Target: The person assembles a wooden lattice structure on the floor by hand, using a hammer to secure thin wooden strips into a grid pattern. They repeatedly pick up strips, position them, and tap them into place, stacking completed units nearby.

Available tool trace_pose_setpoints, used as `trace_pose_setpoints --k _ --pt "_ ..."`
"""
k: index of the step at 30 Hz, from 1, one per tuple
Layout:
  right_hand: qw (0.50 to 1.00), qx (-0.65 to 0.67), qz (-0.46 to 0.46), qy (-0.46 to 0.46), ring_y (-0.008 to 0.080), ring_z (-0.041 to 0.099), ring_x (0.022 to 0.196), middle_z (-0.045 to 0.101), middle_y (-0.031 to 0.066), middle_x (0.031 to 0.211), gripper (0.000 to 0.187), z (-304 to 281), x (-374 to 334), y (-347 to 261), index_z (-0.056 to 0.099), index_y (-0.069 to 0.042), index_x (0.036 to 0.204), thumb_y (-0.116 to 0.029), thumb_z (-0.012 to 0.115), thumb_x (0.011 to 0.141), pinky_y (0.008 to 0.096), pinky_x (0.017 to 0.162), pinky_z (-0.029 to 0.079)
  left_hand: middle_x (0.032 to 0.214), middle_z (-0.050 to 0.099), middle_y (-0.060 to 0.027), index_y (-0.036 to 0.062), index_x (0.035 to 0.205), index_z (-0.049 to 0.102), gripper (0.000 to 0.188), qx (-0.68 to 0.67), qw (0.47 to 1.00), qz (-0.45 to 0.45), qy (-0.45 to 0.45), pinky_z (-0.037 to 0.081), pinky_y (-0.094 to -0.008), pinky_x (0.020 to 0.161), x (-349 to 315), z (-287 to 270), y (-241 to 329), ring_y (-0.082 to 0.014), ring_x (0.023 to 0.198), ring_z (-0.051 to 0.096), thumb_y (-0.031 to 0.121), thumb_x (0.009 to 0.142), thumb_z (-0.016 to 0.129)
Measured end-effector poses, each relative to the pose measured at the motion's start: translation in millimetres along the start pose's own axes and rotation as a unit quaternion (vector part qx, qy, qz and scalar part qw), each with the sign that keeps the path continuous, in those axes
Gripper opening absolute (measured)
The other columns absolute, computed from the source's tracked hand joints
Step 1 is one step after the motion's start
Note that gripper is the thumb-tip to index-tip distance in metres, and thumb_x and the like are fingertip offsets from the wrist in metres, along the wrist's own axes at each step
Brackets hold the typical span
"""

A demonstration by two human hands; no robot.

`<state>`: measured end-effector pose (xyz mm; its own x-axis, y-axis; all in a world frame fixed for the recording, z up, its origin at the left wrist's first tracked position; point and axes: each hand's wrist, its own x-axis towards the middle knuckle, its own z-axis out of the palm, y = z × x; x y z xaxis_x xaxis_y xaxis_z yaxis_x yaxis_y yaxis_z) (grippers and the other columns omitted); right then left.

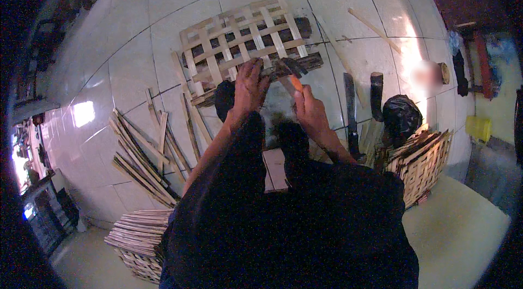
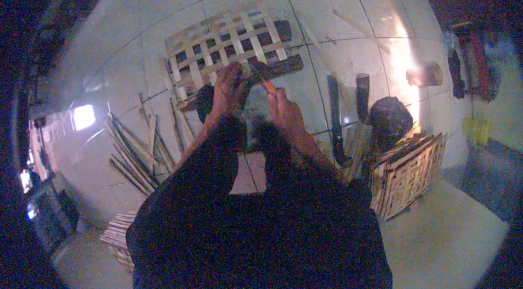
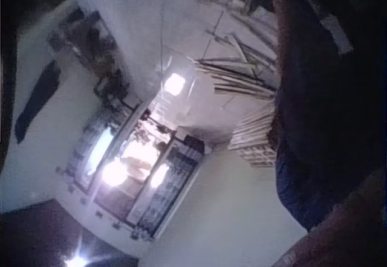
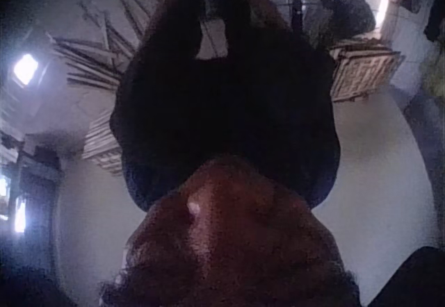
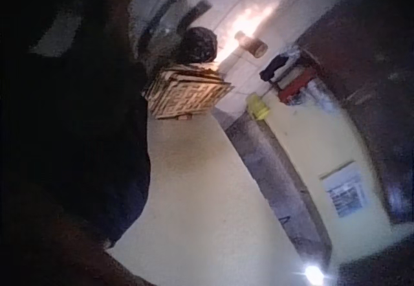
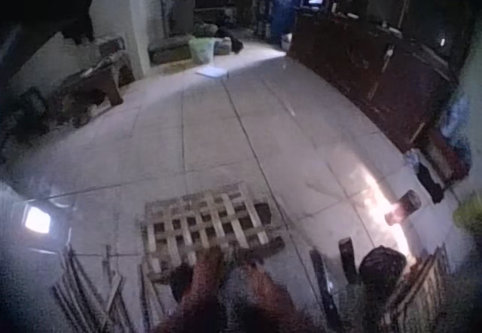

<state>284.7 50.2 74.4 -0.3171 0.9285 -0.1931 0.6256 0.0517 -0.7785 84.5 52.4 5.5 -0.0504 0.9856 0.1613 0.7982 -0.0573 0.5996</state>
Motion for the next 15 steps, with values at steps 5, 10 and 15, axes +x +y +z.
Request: trace_pose_setpoints --k 5,10,15 --pt "0.999 -0.010 -0.031 0.013 0.0479 0.057 0.066 0.058 0.0276 0.070 0.020 -5.0 -2.4 -8.8 0.042 -0.004 0.103 -0.023 0.044 0.098 0.0538 0.054 0.041 0.154 0.018 -0.0155 0.0015 0.145 0.023 0.071 0.160 0.982 0.018 -0.094 0.015 -0.0437 0.116 -20.0 -10.1 12.0 -0.0314 0.142 0.019 0.017 0.084 0.057" --pt "0.986 -0.021 -0.145 0.076 0.0481 0.057 0.067 0.057 0.0280 0.069 0.019 5.0 -5.7 -5.8 0.045 -0.004 0.102 -0.021 0.048 0.096 0.0538 0.053 0.041 0.155 0.017 -0.0140 0.0030 0.145 0.025 0.063 0.198 0.975 0.020 -0.095 0.016 -0.0441 0.116 -18.9 -8.1 8.7 -0.0286 0.144 0.016 0.011 0.087 0.048" --pt "0.996 -0.083 -0.016 -0.024 0.0441 0.062 0.072 0.063 0.0255 0.080 0.036 5.7 29.0 -3.2 0.048 -0.003 0.122 -0.029 0.043 0.098 0.0516 0.061 0.049 0.155 0.018 -0.0126 0.0034 0.144 0.027 0.059 0.220 0.971 0.015 -0.095 0.016 -0.0432 0.116 -19.1 -2.1 4.6 -0.0278 0.143 0.020 0.006 0.087 0.043"
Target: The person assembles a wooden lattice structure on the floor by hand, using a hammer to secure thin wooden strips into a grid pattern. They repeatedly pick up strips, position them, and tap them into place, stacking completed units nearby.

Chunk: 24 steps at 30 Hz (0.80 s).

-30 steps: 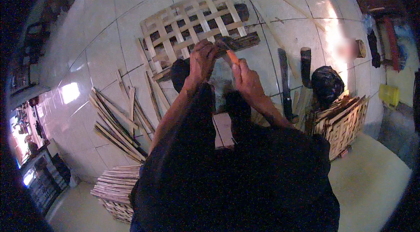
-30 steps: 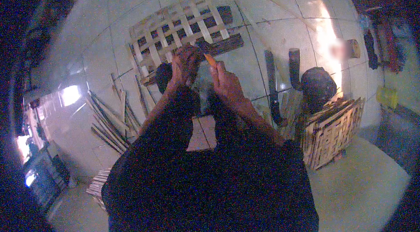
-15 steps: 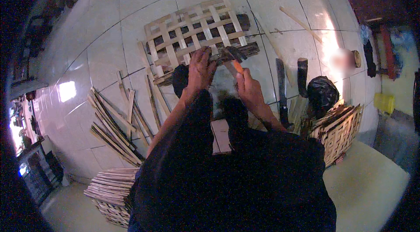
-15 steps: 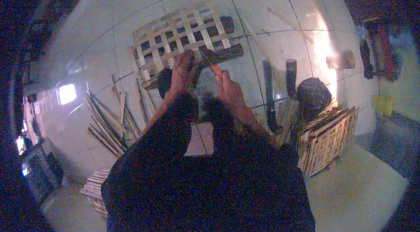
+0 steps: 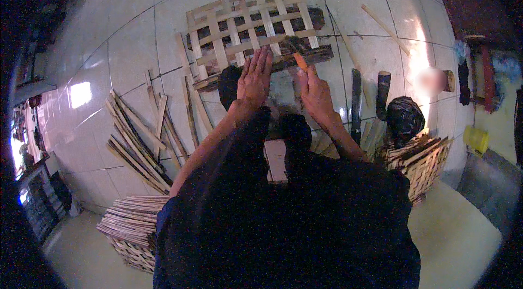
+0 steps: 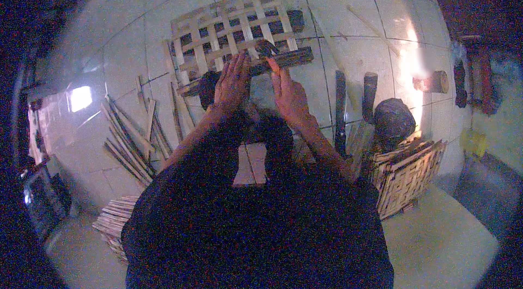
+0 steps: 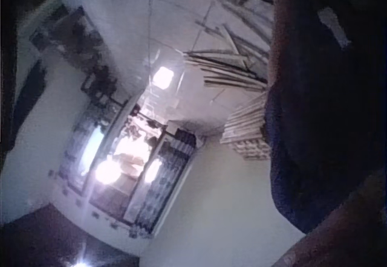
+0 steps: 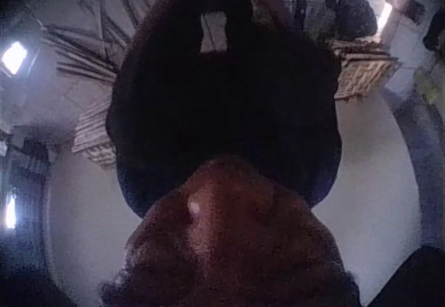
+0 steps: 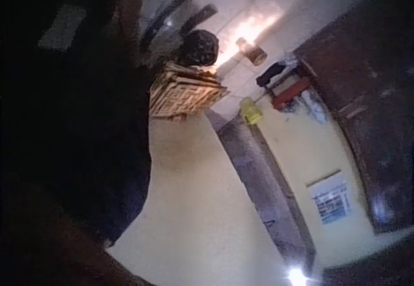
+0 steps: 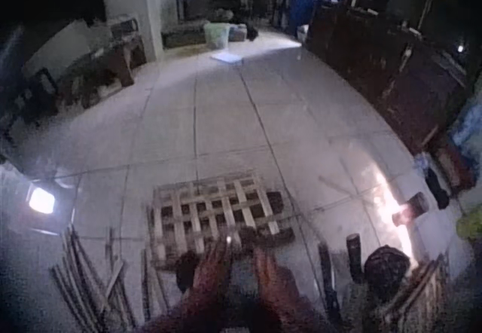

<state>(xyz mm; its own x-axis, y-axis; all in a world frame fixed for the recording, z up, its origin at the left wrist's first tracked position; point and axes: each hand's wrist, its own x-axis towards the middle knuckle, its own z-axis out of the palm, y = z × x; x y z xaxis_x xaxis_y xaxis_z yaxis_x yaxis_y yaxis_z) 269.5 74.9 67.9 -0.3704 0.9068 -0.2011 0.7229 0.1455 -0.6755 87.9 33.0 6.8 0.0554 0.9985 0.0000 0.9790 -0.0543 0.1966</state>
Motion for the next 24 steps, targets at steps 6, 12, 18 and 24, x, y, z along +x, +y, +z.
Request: trace_pose_setpoints --k 6,12,18,24 --pt "0.961 0.173 -0.158 0.148 0.0368 0.063 0.072 0.062 0.0219 0.080 0.029 0.4 -31.7 -9.5 0.051 -0.001 0.095 -0.028 0.044 0.097 0.0442 0.059 0.046 0.155 0.019 -0.0108 0.0042 0.144 0.028 0.059 -0.029 0.999 0.000 0.026 0.017 -0.0425 0.116 0.3 -11.6 0.5 -0.0270 0.142 0.022 0.005 0.087 0.042" --pt "0.995 -0.012 0.097 -0.031 0.0371 0.064 0.083 0.063 0.0252 0.091 0.029 2.9 4.4 -3.8 0.051 0.000 0.100 -0.026 0.039 0.099 0.0469 0.067 0.048 0.155 0.019 -0.0104 0.0047 0.145 0.026 0.060 -0.011 1.000 -0.005 0.003 0.017 -0.0421 0.116 1.4 -1.2 -1.6 -0.0263 0.143 0.020 0.004 0.086 0.042" --pt "0.961 0.057 -0.202 0.178 0.0485 0.058 0.067 0.060 0.0261 0.071 0.029 11.2 -18.9 13.4 0.047 -0.001 0.107 -0.028 0.044 0.098 0.0542 0.057 0.044 0.155 0.019 -0.0110 0.0045 0.145 0.027 0.060 -0.017 1.000 0.002 0.016 0.018 -0.0425 0.116 1.3 -3.3 -0.2 -0.0268 0.143 0.019 0.007 0.087 0.043" --pt "0.997 0.050 -0.013 0.054 0.0442 0.062 0.070 0.062 0.0237 0.076 0.029 -2.1 -14.6 -3.7 0.049 -0.003 0.112 -0.028 0.047 0.097 0.0497 0.058 0.047 0.154 0.020 -0.0126 0.0030 0.145 0.026 0.060 0.010 1.000 0.011 0.000 0.018 -0.0423 0.116 1.9 -12.3 1.0 -0.0278 0.143 0.018 0.006 0.088 0.041"
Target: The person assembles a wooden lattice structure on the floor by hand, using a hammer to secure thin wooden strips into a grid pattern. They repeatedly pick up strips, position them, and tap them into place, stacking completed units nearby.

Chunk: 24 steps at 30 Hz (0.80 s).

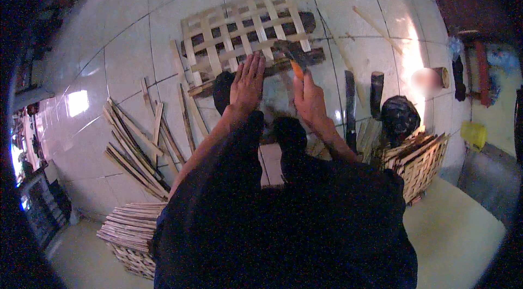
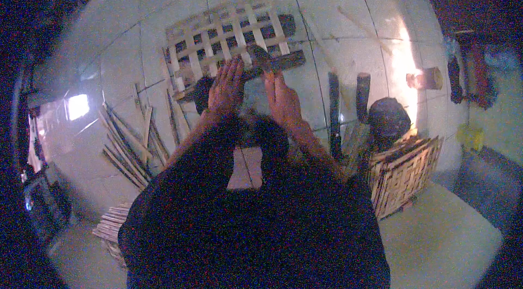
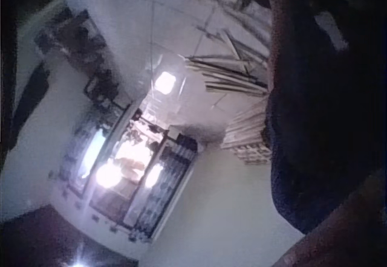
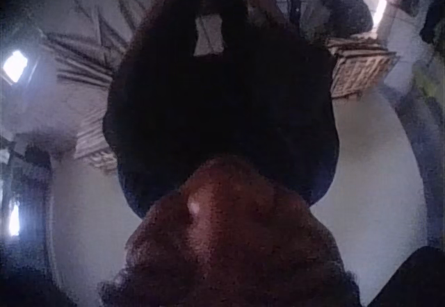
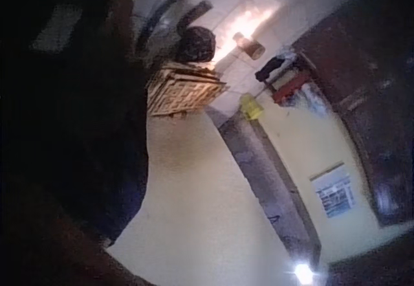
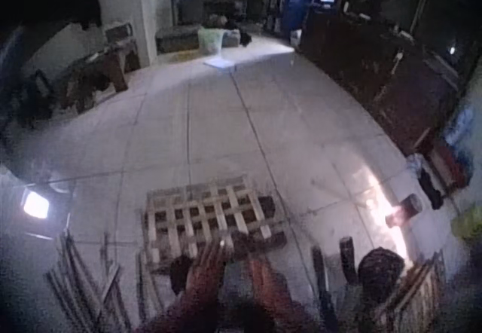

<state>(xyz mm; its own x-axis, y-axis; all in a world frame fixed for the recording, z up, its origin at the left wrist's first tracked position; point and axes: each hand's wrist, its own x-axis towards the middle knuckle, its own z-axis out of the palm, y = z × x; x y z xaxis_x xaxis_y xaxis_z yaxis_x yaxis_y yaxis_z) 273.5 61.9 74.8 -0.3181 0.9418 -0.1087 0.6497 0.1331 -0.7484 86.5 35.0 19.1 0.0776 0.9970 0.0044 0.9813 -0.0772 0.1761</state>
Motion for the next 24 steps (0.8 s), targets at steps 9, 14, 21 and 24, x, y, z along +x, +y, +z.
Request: trace_pose_setpoints --k 9,14,21,24 --pt "0.991 -0.112 0.046 0.050 0.0386 0.064 0.081 0.065 0.0199 0.092 0.029 2.1 -54.4 89.9 0.055 -0.008 0.112 -0.029 0.056 0.093 0.0433 0.069 0.049 0.151 0.026 -0.0167 0.0029 0.145 0.025 0.066 -0.087 0.996 0.014 0.025 0.027 -0.0434 0.113 -4.4 -10.6 -7.9 -0.0331 0.140 0.025 0.009 0.084 0.050" --pt "0.984 -0.164 0.057 0.050 0.0372 0.062 0.083 0.064 0.0172 0.094 0.028 -4.0 -57.7 111.1 0.056 -0.007 0.111 -0.028 0.058 0.092 0.0416 0.071 0.049 0.141 0.041 -0.0201 0.0069 0.141 0.034 0.066 -0.319 0.933 -0.107 0.126 0.041 -0.0424 0.102 -25.3 -14.5 -31.5 -0.0371 0.129 0.041 0.006 0.079 0.059" --pt "0.975 -0.176 -0.133 0.026 0.0348 0.057 0.096 0.060 0.0151 0.103 0.037 13.0 -45.1 81.1 0.056 -0.004 0.114 -0.023 0.064 0.083 0.0409 0.081 0.047 0.110 0.061 -0.0187 0.0051 0.126 0.051 0.047 -0.301 0.878 -0.228 0.294 0.051 -0.0389 0.082 -49.6 -2.4 -59.4 -0.0334 0.097 0.063 0.001 0.080 0.057" --pt "0.954 -0.118 -0.066 -0.269 0.0352 0.052 0.109 0.055 0.0169 0.119 0.042 61.1 -32.5 48.9 0.054 -0.005 0.120 -0.021 0.062 0.082 0.0397 0.089 0.045 0.110 0.061 -0.0188 0.0046 0.126 0.051 0.045 -0.307 0.885 -0.183 0.299 0.052 -0.0389 0.081 -45.0 -3.0 -56.2 -0.0332 0.095 0.064 0.001 0.081 0.056"
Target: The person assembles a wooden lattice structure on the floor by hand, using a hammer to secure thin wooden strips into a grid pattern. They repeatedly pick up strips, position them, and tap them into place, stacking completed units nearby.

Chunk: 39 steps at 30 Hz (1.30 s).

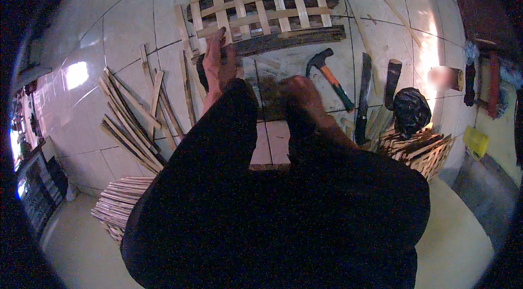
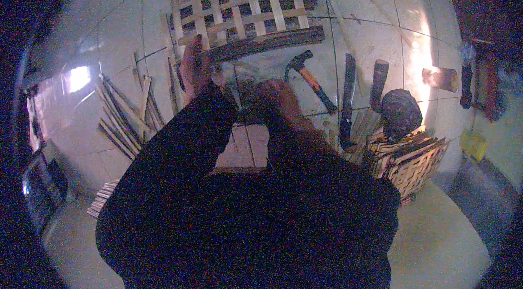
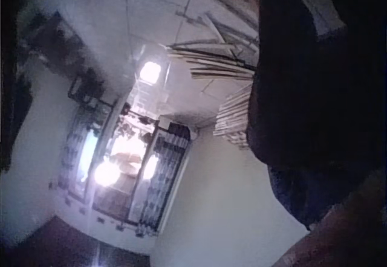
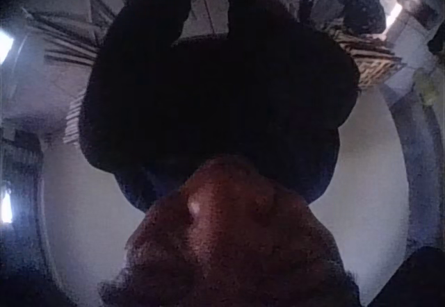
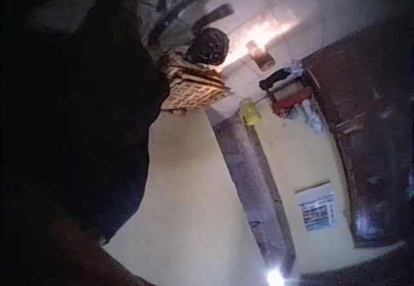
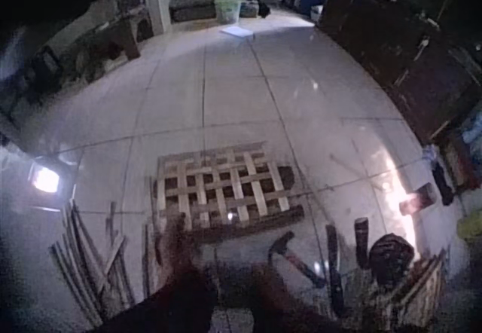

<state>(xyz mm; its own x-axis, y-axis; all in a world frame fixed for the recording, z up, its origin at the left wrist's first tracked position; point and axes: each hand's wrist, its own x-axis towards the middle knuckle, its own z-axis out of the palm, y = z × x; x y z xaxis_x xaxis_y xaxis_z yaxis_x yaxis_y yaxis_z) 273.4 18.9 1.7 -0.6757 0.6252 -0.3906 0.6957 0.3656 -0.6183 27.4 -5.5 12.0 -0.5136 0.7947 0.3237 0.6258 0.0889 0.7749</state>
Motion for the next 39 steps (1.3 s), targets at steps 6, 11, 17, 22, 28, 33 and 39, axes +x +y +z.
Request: trace_pose_setpoints --k 6,11,17,22,28,33,39 --pt "0.954 -0.185 -0.221 0.085 0.0345 0.059 0.103 0.061 0.0176 0.112 0.042 51.9 28.0 -0.9 0.053 -0.004 0.122 -0.020 0.059 0.083 0.0412 0.088 0.047 0.110 0.062 -0.0187 0.0037 0.124 0.053 0.043 -0.007 0.998 -0.056 -0.030 0.053 -0.0381 0.081 4.5 3.3 10.9 -0.0317 0.095 0.064 0.001 0.081 0.056" --pt "0.958 -0.153 -0.235 0.067 0.0340 0.060 0.100 0.062 0.0172 0.109 0.040 47.9 26.5 -4.8 0.054 -0.004 0.119 -0.021 0.060 0.083 0.0405 0.086 0.047 0.110 0.062 -0.0183 0.0030 0.121 0.054 0.040 -0.004 1.000 -0.025 -0.008 0.052 -0.0374 0.083 2.4 1.5 1.4 -0.0324 0.097 0.063 0.001 0.081 0.056" --pt "0.964 -0.126 -0.227 0.046 0.0333 0.061 0.096 0.063 0.0167 0.105 0.039 37.7 21.5 -11.4 0.056 -0.003 0.116 -0.023 0.061 0.084 0.0397 0.084 0.048 0.112 0.061 -0.0194 0.0035 0.121 0.054 0.039 0.028 0.995 -0.026 -0.090 0.049 -0.0415 0.087 4.2 2.3 2.7 -0.0378 0.101 0.060 0.006 0.083 0.057" --pt "0.967 -0.119 -0.222 0.035 0.0327 0.062 0.094 0.064 0.0163 0.102 0.037 39.6 20.7 -16.8 0.057 -0.002 0.114 -0.025 0.062 0.084 0.0390 0.082 0.049 0.111 0.060 -0.0204 0.0046 0.120 0.055 0.038 0.055 0.993 -0.005 -0.106 0.048 -0.0444 0.089 5.6 2.3 2.0 -0.0397 0.102 0.057 0.009 0.083 0.059" --pt "0.980 -0.057 -0.189 0.026 0.0320 0.063 0.090 0.065 0.0158 0.098 0.037 29.7 22.6 -31.6 0.058 -0.001 0.110 -0.027 0.063 0.085 0.0382 0.080 0.050 0.105 0.064 -0.0162 0.0051 0.112 0.061 0.033 0.013 0.995 0.031 -0.090 0.051 -0.0402 0.083 -1.3 4.3 6.6 -0.0359 0.096 0.060 0.010 0.080 0.064" --pt "0.988 0.138 -0.040 0.048 0.0314 0.064 0.087 0.066 0.0154 0.095 0.036 14.6 22.7 -31.3 0.059 0.000 0.108 -0.028 0.064 0.085 0.0375 0.078 0.050 0.096 0.066 -0.0131 0.0049 0.105 0.064 0.029 -0.003 0.968 0.138 -0.208 0.053 -0.0352 0.077 -14.9 18.3 -14.4 -0.0311 0.087 0.065 0.012 0.078 0.068" --pt "0.909 0.386 0.046 0.149 0.0160 0.061 0.078 0.064 0.0067 0.083 0.023 -6.3 36.7 -30.4 0.060 0.000 0.095 -0.021 0.064 0.090 0.0305 0.072 0.049 0.096 0.066 -0.0162 0.0003 0.103 0.063 0.029 -0.169 0.915 0.056 -0.363 0.052 -0.0350 0.077 -6.7 15.8 7.4 -0.0332 0.089 0.064 0.018 0.081 0.065"
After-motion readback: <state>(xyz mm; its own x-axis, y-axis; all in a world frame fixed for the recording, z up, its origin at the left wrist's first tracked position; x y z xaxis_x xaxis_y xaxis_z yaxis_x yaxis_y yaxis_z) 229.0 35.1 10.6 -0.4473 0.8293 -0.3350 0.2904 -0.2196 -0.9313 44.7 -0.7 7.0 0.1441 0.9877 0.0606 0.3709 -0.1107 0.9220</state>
